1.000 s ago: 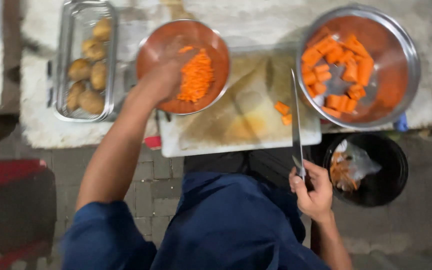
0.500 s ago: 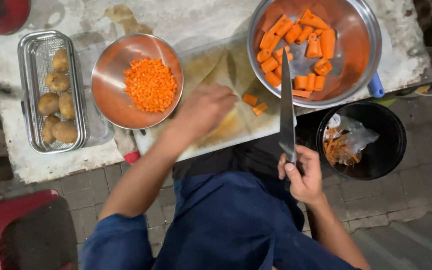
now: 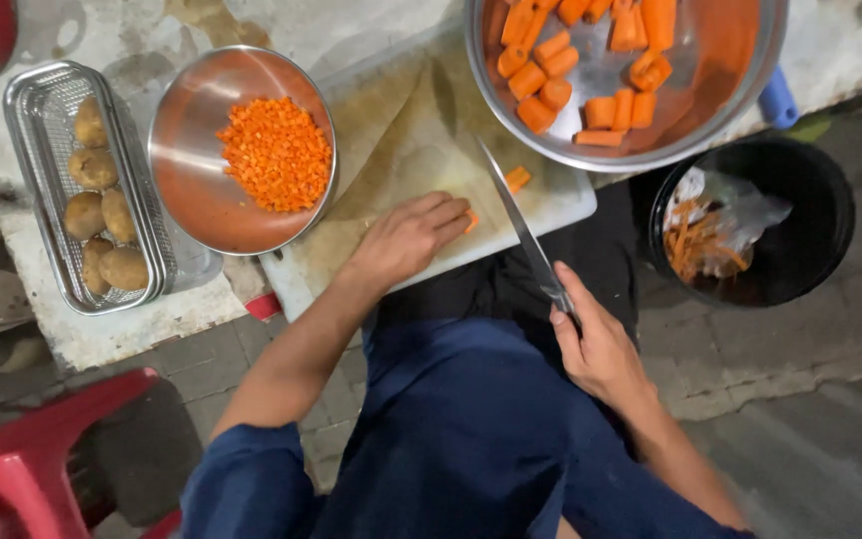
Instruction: Dicing carrots into small pieces on a cutting board using a chef's knife
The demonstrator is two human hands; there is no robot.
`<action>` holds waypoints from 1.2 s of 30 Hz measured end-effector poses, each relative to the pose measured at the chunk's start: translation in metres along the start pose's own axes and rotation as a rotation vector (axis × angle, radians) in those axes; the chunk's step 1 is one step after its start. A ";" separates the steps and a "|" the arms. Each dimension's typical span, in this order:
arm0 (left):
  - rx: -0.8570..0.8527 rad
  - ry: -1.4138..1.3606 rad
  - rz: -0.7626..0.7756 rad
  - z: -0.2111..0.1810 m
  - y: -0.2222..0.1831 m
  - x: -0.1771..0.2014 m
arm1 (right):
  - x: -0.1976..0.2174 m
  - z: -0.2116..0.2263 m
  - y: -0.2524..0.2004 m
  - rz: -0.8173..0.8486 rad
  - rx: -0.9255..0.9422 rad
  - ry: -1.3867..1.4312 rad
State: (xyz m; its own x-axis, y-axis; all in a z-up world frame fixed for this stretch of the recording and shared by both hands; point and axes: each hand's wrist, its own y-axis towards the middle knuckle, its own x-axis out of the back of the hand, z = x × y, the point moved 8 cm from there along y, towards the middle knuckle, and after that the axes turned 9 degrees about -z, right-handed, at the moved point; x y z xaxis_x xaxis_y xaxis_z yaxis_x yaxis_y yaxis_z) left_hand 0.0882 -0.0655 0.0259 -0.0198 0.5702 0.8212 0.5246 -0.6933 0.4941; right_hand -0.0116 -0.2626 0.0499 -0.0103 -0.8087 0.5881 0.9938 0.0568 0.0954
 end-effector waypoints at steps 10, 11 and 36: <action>0.098 0.053 -0.133 -0.011 -0.028 -0.007 | -0.030 0.010 -0.005 0.144 0.125 -0.347; 0.109 0.038 -0.180 -0.012 -0.026 -0.002 | -0.029 0.009 -0.005 0.140 0.129 -0.357; 0.155 -0.059 -0.447 -0.009 -0.020 0.020 | -0.036 0.005 0.002 0.212 0.123 -0.459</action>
State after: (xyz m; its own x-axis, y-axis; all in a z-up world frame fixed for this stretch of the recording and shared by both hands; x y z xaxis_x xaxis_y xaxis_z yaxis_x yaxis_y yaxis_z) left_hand 0.0695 -0.0449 0.0350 -0.2263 0.8247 0.5183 0.5964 -0.3034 0.7431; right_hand -0.0103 -0.2304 0.0332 0.1153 -0.4332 0.8939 0.9592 0.2824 0.0131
